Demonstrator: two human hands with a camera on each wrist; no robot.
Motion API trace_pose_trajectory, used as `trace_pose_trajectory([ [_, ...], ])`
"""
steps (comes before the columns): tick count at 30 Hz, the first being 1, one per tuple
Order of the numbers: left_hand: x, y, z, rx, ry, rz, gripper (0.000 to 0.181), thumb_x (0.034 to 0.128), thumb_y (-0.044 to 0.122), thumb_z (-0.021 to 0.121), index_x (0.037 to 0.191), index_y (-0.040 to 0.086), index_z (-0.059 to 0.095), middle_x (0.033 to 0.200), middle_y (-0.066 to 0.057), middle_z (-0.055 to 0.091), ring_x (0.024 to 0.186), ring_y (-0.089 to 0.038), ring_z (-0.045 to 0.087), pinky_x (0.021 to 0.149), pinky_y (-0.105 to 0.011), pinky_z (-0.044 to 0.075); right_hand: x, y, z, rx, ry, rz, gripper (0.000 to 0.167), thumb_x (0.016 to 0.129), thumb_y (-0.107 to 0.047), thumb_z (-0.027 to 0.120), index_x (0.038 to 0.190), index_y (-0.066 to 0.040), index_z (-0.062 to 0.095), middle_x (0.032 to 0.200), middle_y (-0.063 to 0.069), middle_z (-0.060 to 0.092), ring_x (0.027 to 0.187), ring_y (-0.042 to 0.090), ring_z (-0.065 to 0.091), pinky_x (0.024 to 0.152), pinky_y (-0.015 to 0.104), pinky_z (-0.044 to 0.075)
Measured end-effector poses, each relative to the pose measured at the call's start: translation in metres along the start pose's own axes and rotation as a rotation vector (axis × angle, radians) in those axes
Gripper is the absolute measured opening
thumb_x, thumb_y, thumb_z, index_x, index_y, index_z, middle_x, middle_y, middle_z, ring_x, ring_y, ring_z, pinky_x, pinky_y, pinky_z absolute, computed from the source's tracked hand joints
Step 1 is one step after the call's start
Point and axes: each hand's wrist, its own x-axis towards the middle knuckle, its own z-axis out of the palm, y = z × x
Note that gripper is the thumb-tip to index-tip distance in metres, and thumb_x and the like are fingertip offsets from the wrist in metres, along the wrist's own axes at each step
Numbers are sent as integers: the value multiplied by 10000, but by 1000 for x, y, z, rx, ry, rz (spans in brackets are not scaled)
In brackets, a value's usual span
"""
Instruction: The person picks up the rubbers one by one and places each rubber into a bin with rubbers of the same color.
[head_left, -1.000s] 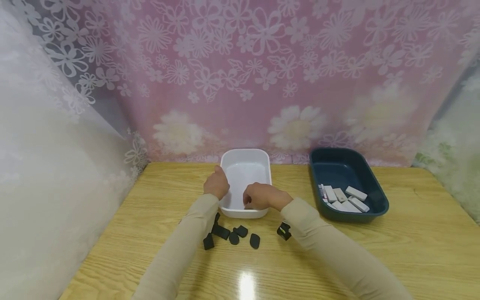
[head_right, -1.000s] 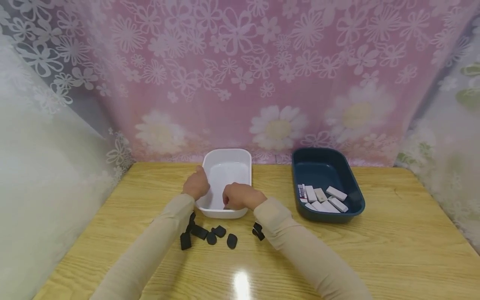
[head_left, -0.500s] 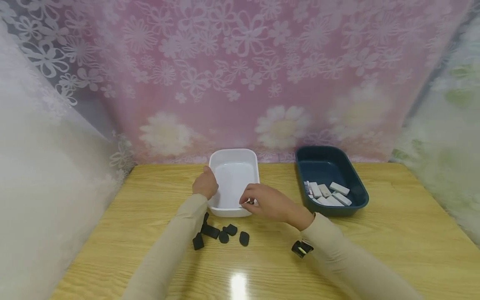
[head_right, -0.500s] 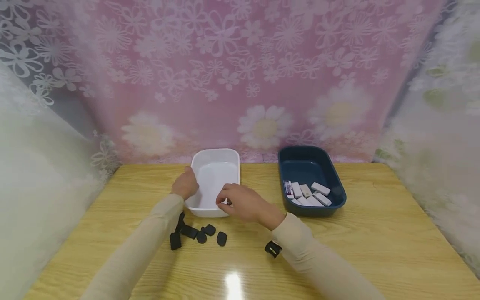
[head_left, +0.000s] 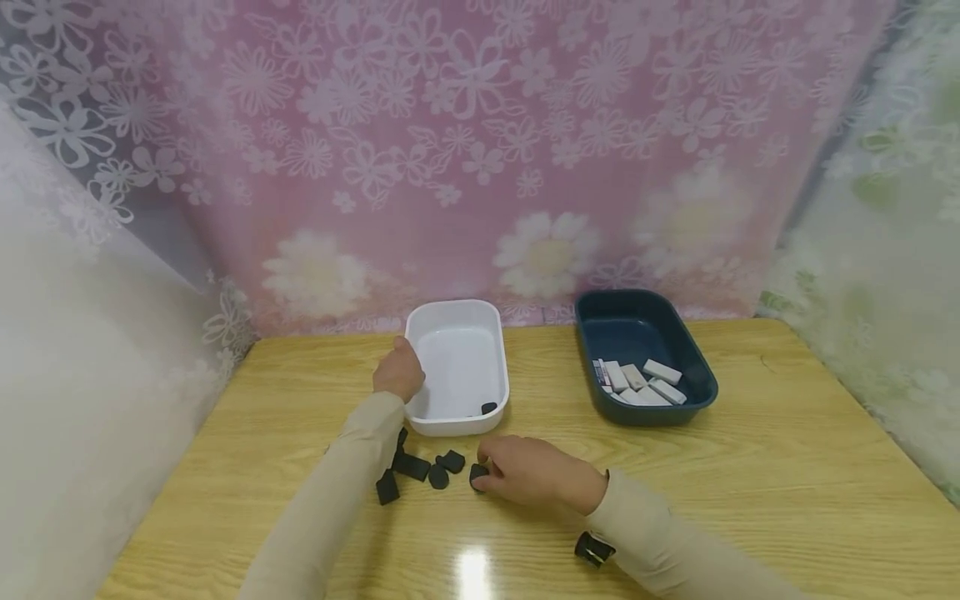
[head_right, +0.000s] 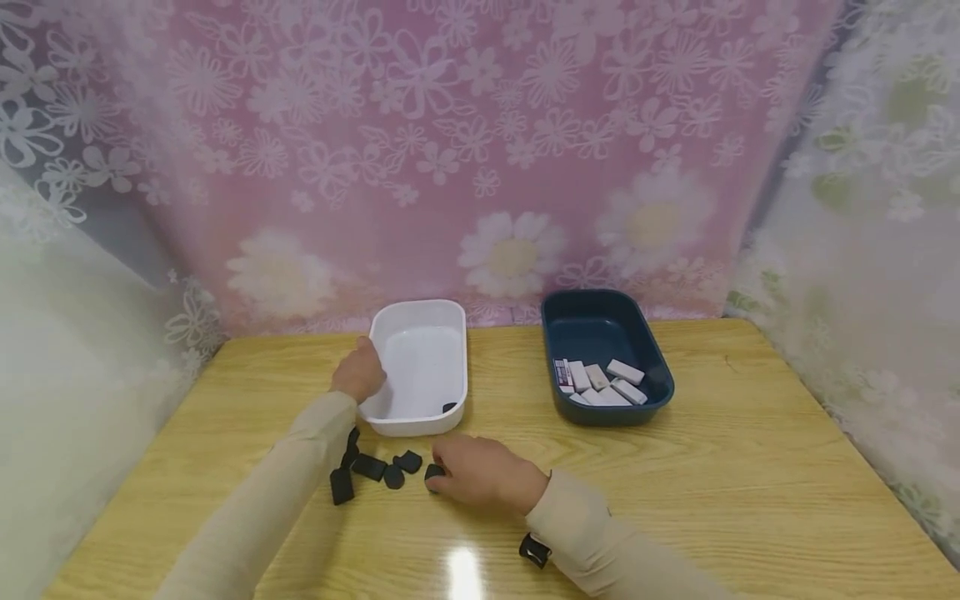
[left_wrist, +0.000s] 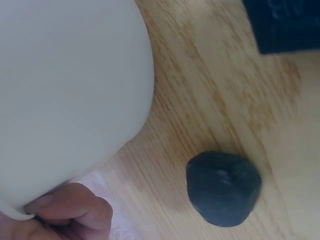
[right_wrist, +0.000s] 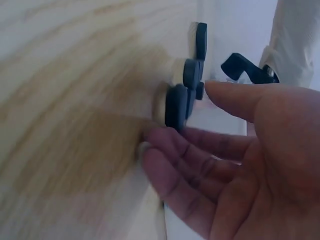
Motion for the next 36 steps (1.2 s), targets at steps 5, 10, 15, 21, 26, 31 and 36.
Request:
trace_pose_trajectory([
  [5,-2,-2,1,-5,0,-14,426,932,103,542,1277,-51,344,869,-194,615,769,-322,636,630,-418,511,4,-6,9,-14,6,44,207,932,-321,624,898,-137,534,710,-74,494,607,74,471,570,266,401],
  [10,-3,-1,2,-3,-3,-13,438,929,103,547,1279,-60,339,834,-186,609,733,-313,636,606,-405,513,7,-11,14,-19,33,60,188,902,-235,663,885,-134,504,725,-56,484,630,99,464,579,285,394],
  [15,-3,0,1,7,1,-17,424,931,101,546,1271,-54,347,846,-191,618,754,-323,642,623,-414,517,9,-11,16,2,51,68,168,870,-183,654,857,-147,490,711,-53,473,610,107,448,557,280,375],
  [21,-4,1,1,-6,-2,-16,457,922,100,558,1290,-61,341,854,-198,621,764,-331,646,625,-418,519,10,-9,19,14,88,70,201,857,-213,664,798,-148,483,678,-56,453,579,100,425,518,266,343],
  [26,-2,1,2,-10,10,-11,446,921,97,563,1279,-56,346,851,-194,619,751,-321,642,620,-415,515,13,-7,17,17,110,50,168,824,-159,666,783,-149,504,674,-64,462,573,95,429,511,262,347],
  [31,0,0,2,-8,18,-3,445,924,97,557,1281,-58,340,843,-190,618,732,-315,638,602,-409,509,11,-8,3,41,134,3,119,827,-175,680,854,-174,563,705,-86,495,594,73,459,538,254,392],
  [36,0,0,1,-4,43,7,433,914,98,569,1259,-55,357,871,-206,631,766,-339,646,631,-435,516,17,-12,-25,111,207,-69,128,863,-226,700,944,-186,609,704,-80,523,595,66,483,547,259,418],
])
